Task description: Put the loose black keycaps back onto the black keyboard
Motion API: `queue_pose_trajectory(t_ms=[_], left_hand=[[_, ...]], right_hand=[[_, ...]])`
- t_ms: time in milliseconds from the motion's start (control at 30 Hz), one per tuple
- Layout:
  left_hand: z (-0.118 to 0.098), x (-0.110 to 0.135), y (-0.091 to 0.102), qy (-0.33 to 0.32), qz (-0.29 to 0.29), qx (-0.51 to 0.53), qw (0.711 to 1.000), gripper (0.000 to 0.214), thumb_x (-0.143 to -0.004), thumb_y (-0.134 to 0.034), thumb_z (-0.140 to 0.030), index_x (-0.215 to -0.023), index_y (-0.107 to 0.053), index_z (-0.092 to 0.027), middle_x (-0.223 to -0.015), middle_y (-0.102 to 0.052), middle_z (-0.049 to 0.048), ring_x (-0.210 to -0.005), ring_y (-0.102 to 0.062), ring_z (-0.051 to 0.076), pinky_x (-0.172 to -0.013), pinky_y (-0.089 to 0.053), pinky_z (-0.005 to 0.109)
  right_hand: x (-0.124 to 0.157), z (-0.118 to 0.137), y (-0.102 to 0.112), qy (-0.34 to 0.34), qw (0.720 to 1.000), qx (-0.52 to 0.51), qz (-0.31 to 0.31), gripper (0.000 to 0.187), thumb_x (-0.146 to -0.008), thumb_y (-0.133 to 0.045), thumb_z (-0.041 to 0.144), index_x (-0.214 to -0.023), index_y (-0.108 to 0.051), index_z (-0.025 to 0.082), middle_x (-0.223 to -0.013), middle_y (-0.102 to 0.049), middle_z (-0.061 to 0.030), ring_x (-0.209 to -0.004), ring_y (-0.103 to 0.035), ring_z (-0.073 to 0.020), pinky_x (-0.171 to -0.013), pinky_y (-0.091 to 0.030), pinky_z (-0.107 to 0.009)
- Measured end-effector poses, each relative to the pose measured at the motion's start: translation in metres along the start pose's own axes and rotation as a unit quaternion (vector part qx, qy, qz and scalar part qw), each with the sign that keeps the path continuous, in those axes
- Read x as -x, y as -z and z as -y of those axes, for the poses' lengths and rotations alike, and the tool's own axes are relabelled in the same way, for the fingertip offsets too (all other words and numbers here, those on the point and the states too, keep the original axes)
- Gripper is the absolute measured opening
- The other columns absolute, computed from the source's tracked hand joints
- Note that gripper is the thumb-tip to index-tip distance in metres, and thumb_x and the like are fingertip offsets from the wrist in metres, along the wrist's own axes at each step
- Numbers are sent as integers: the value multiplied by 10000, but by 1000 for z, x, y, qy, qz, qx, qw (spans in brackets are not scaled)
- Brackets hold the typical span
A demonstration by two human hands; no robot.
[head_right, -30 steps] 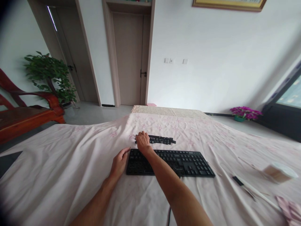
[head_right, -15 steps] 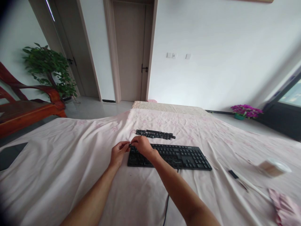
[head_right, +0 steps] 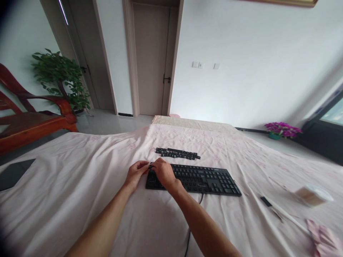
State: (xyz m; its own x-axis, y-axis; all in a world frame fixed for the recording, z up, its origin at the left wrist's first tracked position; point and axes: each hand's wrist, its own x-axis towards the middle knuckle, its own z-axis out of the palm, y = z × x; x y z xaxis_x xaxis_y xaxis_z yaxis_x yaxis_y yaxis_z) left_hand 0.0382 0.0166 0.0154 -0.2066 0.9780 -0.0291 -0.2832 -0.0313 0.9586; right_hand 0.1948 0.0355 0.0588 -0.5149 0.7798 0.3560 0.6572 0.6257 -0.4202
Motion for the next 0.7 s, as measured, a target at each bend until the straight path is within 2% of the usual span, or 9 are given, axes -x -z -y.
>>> queue_pose_trajectory(t_ms=[267,467,700], left_hand=[[-2,3,2,20,22,3,1000,347,-591,-775,-365,-832,-643,-154,-769,-661,4,-662,-607,111,-627,-483,228],[0,0,6,39,44,11,998,350,-593,-778,-375,-828,-640,-154,-752,-661,2,-643,-611,105,-620,-484,226],[6,-8,16,10,-4,42,999,399,-642,-750,-403,-916,-639,-135,-796,-681,39,-719,-639,118,-712,-502,255]], right_hand=[[9,12,7,-13,997,71,25,216,-917,-511,271,-1072,-661,268,-1013,-639,-35,-937,-594,-150,-816,-437,-217],[13,18,7,-21,994,106,27,203,-911,-510,244,-1053,-654,249,-1005,-637,-46,-926,-598,-162,-807,-439,-234],[26,14,5,-32,994,102,29,194,-892,-545,240,-1036,-671,271,-991,-652,-33,-927,-599,-169,-791,-439,-241]])
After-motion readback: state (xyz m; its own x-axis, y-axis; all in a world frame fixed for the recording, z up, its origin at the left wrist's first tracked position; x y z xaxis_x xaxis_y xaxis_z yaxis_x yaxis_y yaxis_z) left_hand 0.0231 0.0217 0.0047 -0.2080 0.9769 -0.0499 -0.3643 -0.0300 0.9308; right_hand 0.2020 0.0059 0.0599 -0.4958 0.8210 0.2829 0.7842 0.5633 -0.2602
